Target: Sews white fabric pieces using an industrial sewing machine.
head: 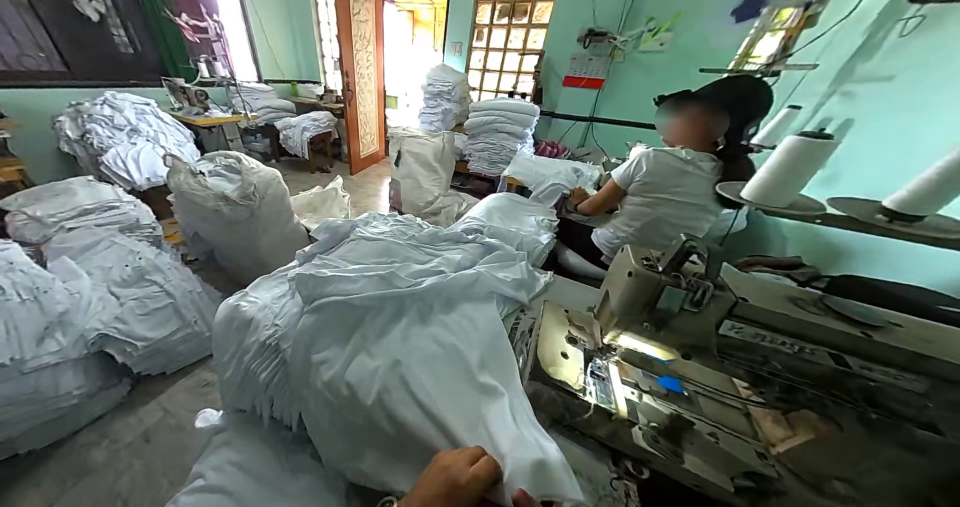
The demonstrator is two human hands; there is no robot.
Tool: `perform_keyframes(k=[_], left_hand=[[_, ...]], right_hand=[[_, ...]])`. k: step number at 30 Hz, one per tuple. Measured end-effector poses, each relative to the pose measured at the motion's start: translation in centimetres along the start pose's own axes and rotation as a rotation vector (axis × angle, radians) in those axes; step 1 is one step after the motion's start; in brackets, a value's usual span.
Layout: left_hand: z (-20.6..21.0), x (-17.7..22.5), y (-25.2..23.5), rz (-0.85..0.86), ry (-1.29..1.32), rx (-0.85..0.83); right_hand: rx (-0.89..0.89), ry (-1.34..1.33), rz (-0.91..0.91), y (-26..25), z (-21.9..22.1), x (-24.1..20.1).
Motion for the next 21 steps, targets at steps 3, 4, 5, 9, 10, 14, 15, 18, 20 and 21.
perform_keyframes(k=[3,4,5,9,10,14,15,18,20,21], left_hand=[[-0.1,0.5,-0.1,0.014,0.000,-0.016],[-0.1,0.6,-0.2,0.025,-0.006,-0.020],[-0.2,0.8,-0.3,0.035,-0.012,-0.022],[0.3,0.3,-0.3,0.032,-0.056,-0.032],[0.5,-0.1,-0.2,0.031,-0.093,-0.021],[-1.3,-2.6,1.3,-0.040,-0.348,0.091],[-2.9,-3.6,1.7,-0.078,-0.419,0.143],[-9.2,-6.1,3.1,-0.243,-0.502,0.280],[-12.1,-5.4,3.4,-0.289,-0.316,0.297],[-12.4,-4.3,3.1,-0.262,-0.100,0.238]], right_hand=[[0.013,0.059,-0.078,-0.2,0.3,-1.7],[0.029,0.084,-0.083,-0.3,0.2,-1.9],[0.050,0.102,-0.094,-0.3,0.1,-2.0],[0.139,0.063,-0.138,-0.2,-0.8,-2.7],[0.159,0.037,-0.139,-0.1,-1.1,-3.0],[0.200,-0.023,-0.121,0.1,-2.0,-4.2],[0.220,-0.020,-0.134,0.1,-2.5,-4.6],[0.290,-0.044,-0.160,0.0,-4.0,-5.3],[0.298,-0.055,-0.166,-0.2,-4.2,-5.6],[0.308,-0.056,-0.167,-0.3,-4.2,-5.7]])
Point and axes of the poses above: each hand's wrist, its own y-axis away from the middle knuckle, its own z-axis out of the palm, x = y × z, the point moved 8 cm from there along -y, towards the middle knuckle
